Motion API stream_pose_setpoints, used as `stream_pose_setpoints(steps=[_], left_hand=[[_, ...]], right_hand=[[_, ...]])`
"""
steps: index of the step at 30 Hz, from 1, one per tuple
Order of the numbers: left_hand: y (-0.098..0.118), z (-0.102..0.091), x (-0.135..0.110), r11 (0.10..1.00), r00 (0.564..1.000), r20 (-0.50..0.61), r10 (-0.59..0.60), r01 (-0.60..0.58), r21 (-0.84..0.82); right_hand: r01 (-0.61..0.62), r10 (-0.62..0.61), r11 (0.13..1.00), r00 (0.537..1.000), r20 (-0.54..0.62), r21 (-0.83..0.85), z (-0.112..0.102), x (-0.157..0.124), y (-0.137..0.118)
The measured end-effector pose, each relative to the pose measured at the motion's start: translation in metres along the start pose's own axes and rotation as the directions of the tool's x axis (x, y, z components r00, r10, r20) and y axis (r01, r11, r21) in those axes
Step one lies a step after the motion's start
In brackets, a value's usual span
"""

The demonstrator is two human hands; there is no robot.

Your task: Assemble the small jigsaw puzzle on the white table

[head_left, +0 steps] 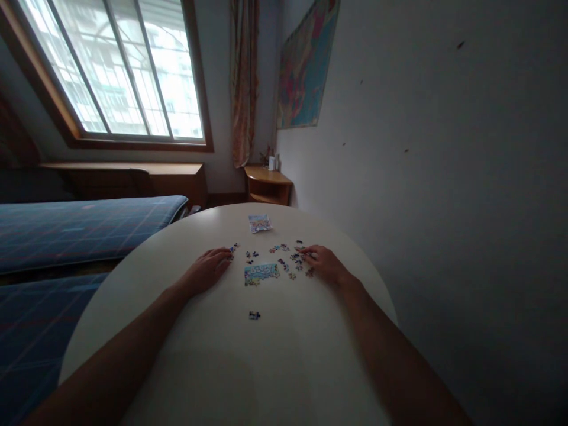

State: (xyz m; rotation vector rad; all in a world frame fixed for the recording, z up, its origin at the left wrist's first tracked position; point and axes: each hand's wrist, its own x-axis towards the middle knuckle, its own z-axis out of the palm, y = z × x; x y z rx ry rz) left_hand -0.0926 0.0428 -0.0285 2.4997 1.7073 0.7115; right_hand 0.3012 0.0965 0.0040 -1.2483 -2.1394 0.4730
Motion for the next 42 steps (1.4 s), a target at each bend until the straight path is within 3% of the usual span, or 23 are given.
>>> stream_pose_setpoints(steps=[7, 13, 26, 29, 35, 42], left_hand=[[0.000, 0.001, 0.000, 1.000, 1.000, -0.006, 0.005, -0.005, -0.005], [0.003, -0.001, 0.000, 1.000, 1.000, 0.000, -0.006, 0.006, -0.001], [0.005, -0.002, -0.001, 1.000, 1.000, 0.002, -0.001, 0.001, -0.008], [0.003, -0.001, -0.001, 1.000, 1.000, 0.002, -0.002, 0.002, -0.016], [0.002, 0.000, -0.001, 1.000, 1.000, -0.003, -0.003, 0.003, -0.020], [0.003, -0.001, -0.001, 1.000, 1.000, -0.003, 0.009, -0.009, -0.021]], right_hand=[[0.093, -0.101, 0.994, 0.985, 0.140, 0.063, 0.000, 0.001, -0.014], [0.194, -0.192, 0.981, 0.953, 0.233, 0.015, -0.002, -0.002, -0.025], [0.204, -0.203, 0.979, 0.933, 0.297, 0.029, -0.002, -0.004, -0.027], [0.204, -0.207, 0.978, 0.941, 0.269, 0.040, -0.001, -0.003, -0.024], [0.044, -0.039, 0.997, 0.996, 0.080, -0.057, -0.001, 0.002, -0.011], [-0.079, 0.066, 0.987, 0.993, -0.097, -0.141, -0.005, 0.003, -0.005]])
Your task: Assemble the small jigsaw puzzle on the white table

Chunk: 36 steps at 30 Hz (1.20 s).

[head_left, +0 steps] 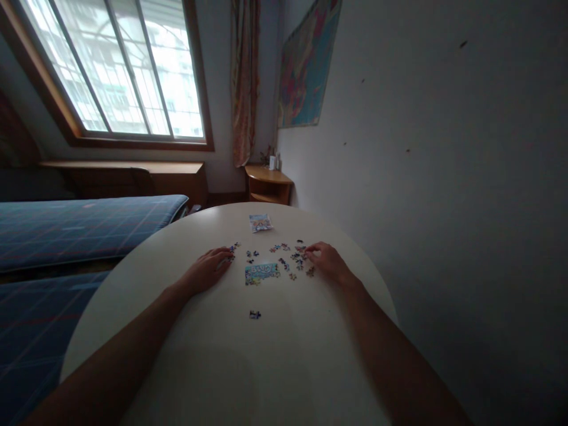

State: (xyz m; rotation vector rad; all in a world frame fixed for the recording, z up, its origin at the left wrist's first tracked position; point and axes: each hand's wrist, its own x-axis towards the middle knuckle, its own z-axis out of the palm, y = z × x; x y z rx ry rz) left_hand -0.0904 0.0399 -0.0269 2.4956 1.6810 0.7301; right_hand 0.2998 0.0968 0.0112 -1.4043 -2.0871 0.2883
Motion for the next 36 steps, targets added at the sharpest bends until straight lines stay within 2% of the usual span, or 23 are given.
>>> stream_pose_setpoints(steps=[5, 10, 24, 36], left_hand=[[-0.001, 0.001, 0.001, 1.000, 1.000, 0.022, -0.012, 0.012, 0.021], [-0.005, 0.004, 0.001, 1.000, 1.000, 0.014, -0.001, 0.001, 0.027], [-0.003, 0.002, 0.000, 1.000, 1.000, 0.006, 0.001, -0.001, -0.009], [-0.002, 0.000, 0.000, 1.000, 1.000, 0.007, -0.002, 0.002, -0.006]], right_hand=[[-0.142, 0.144, 0.989, 0.983, -0.112, 0.029, -0.003, 0.001, 0.008], [-0.230, 0.236, 0.971, 0.961, -0.146, 0.057, -0.003, 0.001, 0.015], [-0.187, 0.199, 0.979, 0.964, -0.178, 0.084, 0.005, 0.002, 0.023], [-0.210, 0.221, 0.974, 0.964, -0.151, 0.082, 0.005, 0.003, 0.022]])
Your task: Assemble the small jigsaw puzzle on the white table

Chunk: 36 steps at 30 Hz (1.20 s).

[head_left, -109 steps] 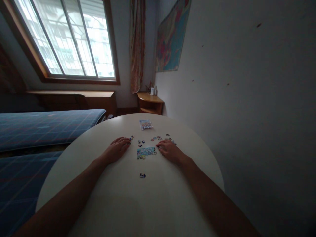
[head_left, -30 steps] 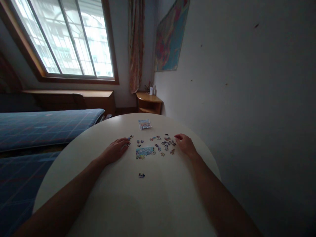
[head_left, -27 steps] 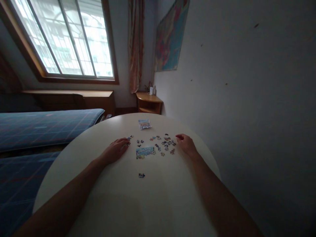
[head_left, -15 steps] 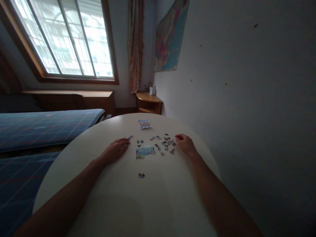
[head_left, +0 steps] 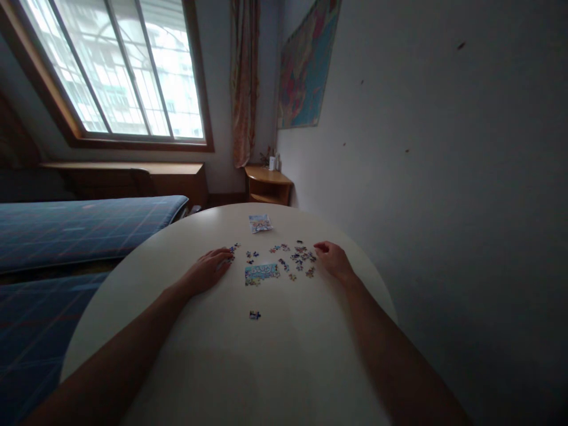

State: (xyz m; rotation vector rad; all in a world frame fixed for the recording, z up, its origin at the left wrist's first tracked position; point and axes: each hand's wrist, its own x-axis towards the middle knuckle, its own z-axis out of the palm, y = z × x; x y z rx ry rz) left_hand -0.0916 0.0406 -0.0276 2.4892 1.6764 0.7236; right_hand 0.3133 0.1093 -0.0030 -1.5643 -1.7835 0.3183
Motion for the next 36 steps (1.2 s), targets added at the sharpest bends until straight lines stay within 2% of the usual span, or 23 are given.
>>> stream_pose_setpoints(steps=[28, 36], left_hand=[[0.0018, -0.0008, 0.0001, 1.000, 1.000, 0.013, -0.003, 0.002, 0.007], [0.0040, -0.0019, 0.0007, 0.996, 0.997, 0.004, -0.080, 0.080, -0.038]], right_hand=[[-0.021, 0.021, 1.000, 0.999, 0.032, -0.002, -0.0012, -0.0012, -0.0024], [-0.027, 0.027, 1.000, 0.999, 0.030, -0.013, -0.0020, -0.0020, -0.0041]])
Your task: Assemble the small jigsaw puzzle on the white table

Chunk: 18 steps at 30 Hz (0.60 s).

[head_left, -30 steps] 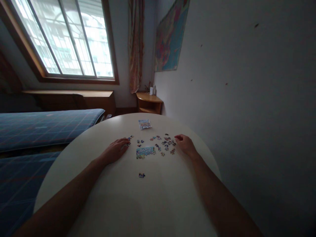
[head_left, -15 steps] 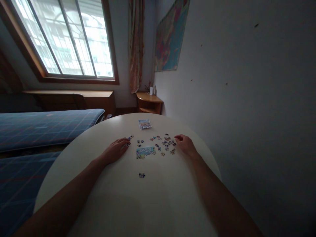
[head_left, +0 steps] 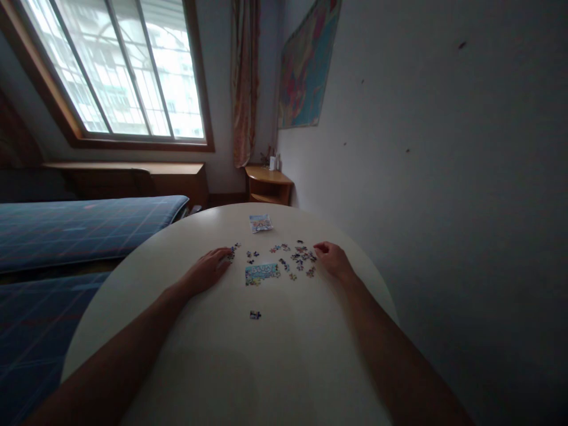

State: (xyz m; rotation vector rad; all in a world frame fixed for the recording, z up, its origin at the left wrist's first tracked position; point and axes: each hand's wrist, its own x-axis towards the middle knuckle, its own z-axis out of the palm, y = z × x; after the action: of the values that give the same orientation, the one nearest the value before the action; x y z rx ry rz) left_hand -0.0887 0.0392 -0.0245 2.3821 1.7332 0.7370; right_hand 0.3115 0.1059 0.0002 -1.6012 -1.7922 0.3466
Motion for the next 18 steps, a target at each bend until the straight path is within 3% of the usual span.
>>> stream_pose_setpoints(steps=[7, 14, 18], left_hand=[[-0.004, 0.003, 0.002, 1.000, 0.998, -0.060, -0.022, 0.021, -0.022], [-0.008, -0.005, 0.004, 0.967, 0.944, -0.231, -0.234, 0.250, 0.043], [-0.015, -0.004, 0.003, 0.934, 0.924, -0.247, -0.293, 0.331, 0.133]], right_hand=[[-0.005, 0.005, 1.000, 1.000, -0.003, -0.005, 0.000, 0.000, -0.002], [0.000, 0.000, 1.000, 1.000, -0.003, 0.013, 0.001, 0.001, 0.000], [0.003, -0.003, 1.000, 1.000, 0.001, 0.014, 0.001, 0.001, 0.001]])
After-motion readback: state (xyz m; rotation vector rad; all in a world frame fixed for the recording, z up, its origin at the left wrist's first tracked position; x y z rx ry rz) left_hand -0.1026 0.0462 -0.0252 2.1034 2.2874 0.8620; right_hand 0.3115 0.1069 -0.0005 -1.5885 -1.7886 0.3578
